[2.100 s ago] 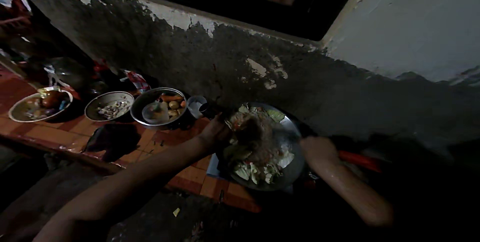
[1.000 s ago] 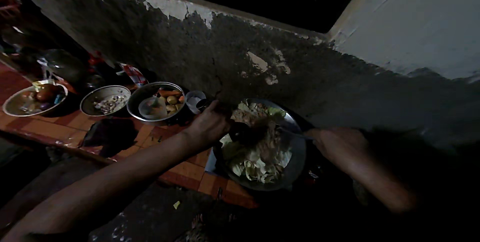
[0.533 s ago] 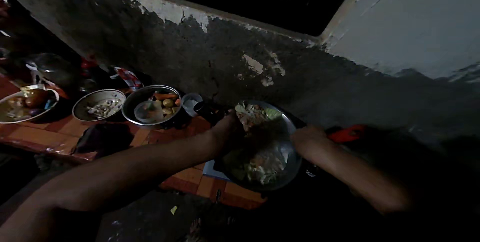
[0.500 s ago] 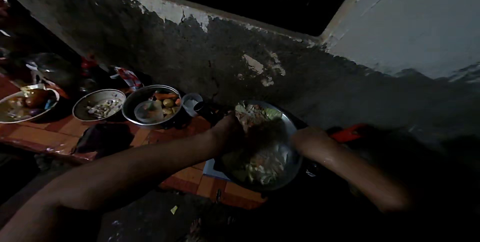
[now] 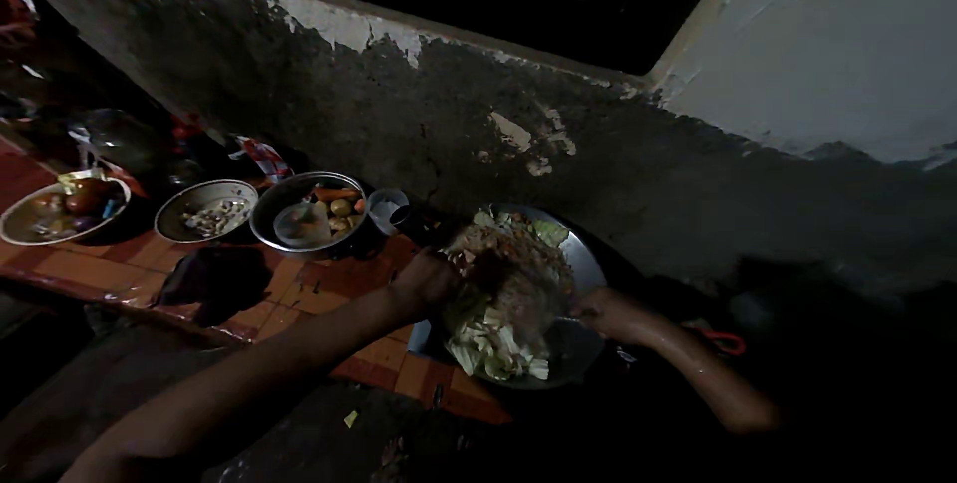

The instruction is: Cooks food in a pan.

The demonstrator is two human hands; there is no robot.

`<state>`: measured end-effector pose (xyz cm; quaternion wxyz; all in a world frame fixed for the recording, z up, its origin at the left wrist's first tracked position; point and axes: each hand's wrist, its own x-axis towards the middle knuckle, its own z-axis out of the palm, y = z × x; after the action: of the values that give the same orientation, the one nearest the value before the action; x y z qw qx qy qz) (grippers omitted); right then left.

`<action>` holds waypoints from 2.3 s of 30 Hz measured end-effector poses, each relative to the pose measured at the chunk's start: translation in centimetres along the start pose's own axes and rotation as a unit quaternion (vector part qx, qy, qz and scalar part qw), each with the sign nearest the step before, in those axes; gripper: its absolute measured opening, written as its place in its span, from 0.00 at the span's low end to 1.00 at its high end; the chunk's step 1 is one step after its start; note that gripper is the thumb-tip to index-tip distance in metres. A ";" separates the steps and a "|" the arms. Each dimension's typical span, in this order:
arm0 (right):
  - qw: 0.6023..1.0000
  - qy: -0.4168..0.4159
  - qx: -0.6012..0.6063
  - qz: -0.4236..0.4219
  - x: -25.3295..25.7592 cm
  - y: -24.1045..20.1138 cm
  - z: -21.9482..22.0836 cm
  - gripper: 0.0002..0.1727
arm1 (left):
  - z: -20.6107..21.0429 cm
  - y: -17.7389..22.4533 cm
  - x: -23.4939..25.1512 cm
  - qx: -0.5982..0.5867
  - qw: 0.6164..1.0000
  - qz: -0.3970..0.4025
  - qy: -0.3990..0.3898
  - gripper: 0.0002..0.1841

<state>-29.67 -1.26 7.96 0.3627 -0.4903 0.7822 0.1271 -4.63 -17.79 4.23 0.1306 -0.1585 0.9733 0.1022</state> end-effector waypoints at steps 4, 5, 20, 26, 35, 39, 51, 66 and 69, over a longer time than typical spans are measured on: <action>1.000 0.006 -0.016 0.009 -1.5 -0.3 -1.8 0.19 | -0.7 0.0 -0.1 0.009 0.999 0.000 0.043 0.11; 1.000 0.015 -0.022 0.010 -1.8 -0.2 -2.3 0.19 | -1.1 0.1 -0.1 0.015 0.999 -0.010 0.044 0.11; 0.980 0.158 -0.124 0.013 -7.3 -2.8 -7.5 0.16 | -2.8 0.0 -1.5 0.128 0.975 -0.019 0.178 0.16; 0.951 0.267 -0.152 0.024 -8.9 -2.8 -3.2 0.19 | -3.1 0.0 -3.5 0.113 0.970 -0.010 0.217 0.10; 0.968 0.235 -0.072 -0.056 -8.9 0.4 4.3 0.23 | -2.0 -0.7 -3.8 0.135 0.965 -0.006 0.225 0.09; 0.960 0.277 -0.029 -0.035 -4.8 -1.9 8.3 0.24 | -2.3 -0.1 -3.0 0.142 0.971 -0.020 0.190 0.10; 0.893 0.425 -0.010 -0.146 -6.5 -2.9 5.8 0.19 | -4.5 -0.7 -5.3 0.100 0.952 -0.098 0.273 0.08; 0.933 0.357 -0.051 -0.002 -0.3 -0.8 -2.9 0.19 | -4.2 2.4 -2.5 0.070 0.973 -0.214 0.053 0.20; 0.943 0.323 -0.075 0.042 3.3 -0.9 -3.2 0.23 | -4.0 4.0 -0.7 0.069 0.979 -0.190 0.014 0.19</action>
<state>-31.13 -5.72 8.05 0.0474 -0.4976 0.8654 0.0353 -6.18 -14.85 8.80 0.1445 -0.3330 0.9318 0.0055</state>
